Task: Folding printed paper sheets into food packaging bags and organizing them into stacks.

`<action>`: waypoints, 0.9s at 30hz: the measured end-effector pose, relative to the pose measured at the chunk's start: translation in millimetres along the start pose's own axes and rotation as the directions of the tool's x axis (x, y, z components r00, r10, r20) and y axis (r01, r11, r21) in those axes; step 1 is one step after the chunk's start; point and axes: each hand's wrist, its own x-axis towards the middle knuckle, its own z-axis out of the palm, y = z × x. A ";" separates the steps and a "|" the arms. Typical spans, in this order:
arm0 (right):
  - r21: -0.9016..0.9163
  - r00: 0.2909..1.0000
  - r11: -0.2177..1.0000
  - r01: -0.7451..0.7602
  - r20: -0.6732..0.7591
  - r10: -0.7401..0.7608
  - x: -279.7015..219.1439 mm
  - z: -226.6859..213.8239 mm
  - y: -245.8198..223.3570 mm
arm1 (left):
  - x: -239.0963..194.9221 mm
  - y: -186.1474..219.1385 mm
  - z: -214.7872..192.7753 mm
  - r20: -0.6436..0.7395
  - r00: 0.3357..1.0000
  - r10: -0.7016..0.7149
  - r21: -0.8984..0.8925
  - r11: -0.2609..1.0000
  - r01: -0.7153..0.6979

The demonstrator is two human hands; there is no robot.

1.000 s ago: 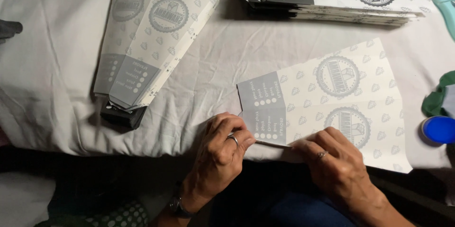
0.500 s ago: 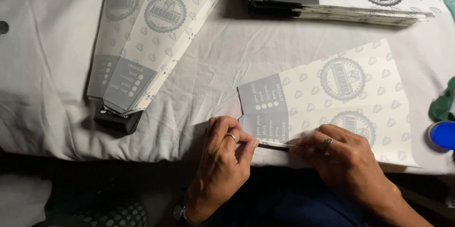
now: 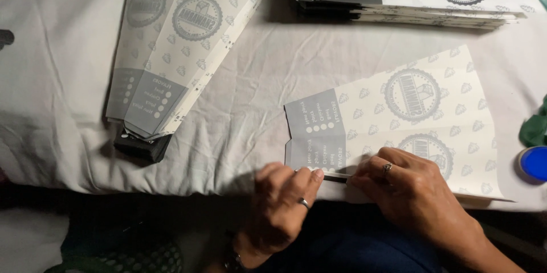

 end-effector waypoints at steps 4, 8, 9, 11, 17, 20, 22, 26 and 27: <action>-0.006 0.998 0.998 0.059 -0.033 -0.059 -2.5 2.0 2.3 | -12.8 20.8 14.6 0.017 0.998 0.066 0.234 0.970 -0.068; -0.063 0.998 0.996 0.067 -0.016 -0.068 -6.1 6.0 9.5 | -17.3 23.0 9.2 -0.036 0.999 -0.040 0.182 0.982 0.046; -0.062 0.997 0.995 0.072 -0.016 -0.073 -5.7 6.7 10.1 | -12.9 19.5 3.5 -0.037 0.998 -0.042 0.187 0.981 0.048; -0.070 0.996 0.994 0.083 -0.029 -0.085 -6.6 7.2 11.8 | -4.6 13.7 -6.5 -0.024 0.962 -0.273 0.019 0.962 0.273; -0.044 0.997 0.996 0.080 -0.020 -0.081 -4.3 4.2 7.6 | -0.1 -6.5 -5.1 0.176 0.862 -0.475 -0.187 0.844 0.503; -0.038 0.996 0.996 0.085 -0.024 -0.086 -5.9 4.9 9.4 | -2.1 -9.1 2.5 0.188 0.842 -0.505 -0.179 0.826 0.535; -0.033 0.997 0.997 0.068 -0.024 -0.068 -3.7 2.9 5.5 | -1.8 -8.0 3.6 0.201 0.817 -0.540 -0.159 0.805 0.571; -0.007 0.999 0.999 0.038 0.024 -0.038 -0.8 -2.1 1.0 | 4.7 0.0 3.5 0.188 0.761 -0.621 -0.134 0.751 0.646; -0.009 0.999 0.999 0.038 0.020 -0.038 -1.0 -1.1 2.4 | 6.8 2.8 2.9 0.187 0.764 -0.618 -0.135 0.754 0.643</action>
